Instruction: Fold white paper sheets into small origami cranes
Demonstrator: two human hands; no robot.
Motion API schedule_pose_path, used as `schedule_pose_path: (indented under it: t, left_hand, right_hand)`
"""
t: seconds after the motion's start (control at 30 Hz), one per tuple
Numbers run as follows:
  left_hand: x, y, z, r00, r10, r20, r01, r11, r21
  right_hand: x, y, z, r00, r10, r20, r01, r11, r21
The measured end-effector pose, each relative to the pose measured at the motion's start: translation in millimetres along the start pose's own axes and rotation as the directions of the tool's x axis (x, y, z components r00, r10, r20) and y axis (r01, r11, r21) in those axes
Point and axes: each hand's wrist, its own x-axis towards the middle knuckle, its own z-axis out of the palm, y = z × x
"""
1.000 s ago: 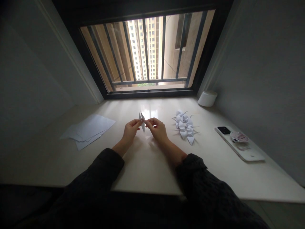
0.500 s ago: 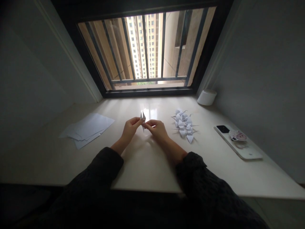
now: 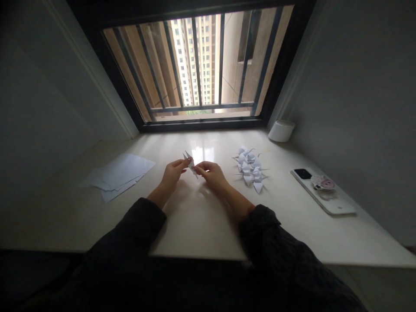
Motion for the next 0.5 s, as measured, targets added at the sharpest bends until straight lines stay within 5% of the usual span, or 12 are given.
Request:
schedule_pose_path:
  t: [0.5]
  left_hand:
    - [2.8, -6.9, -0.1, 0.997, -0.078, -0.021, 0.073, 0.984, -0.16]
  right_hand:
    - [-0.9, -0.6, 1.8, 0.996, 0.044, 0.071, -0.055, 0.984, 0.167]
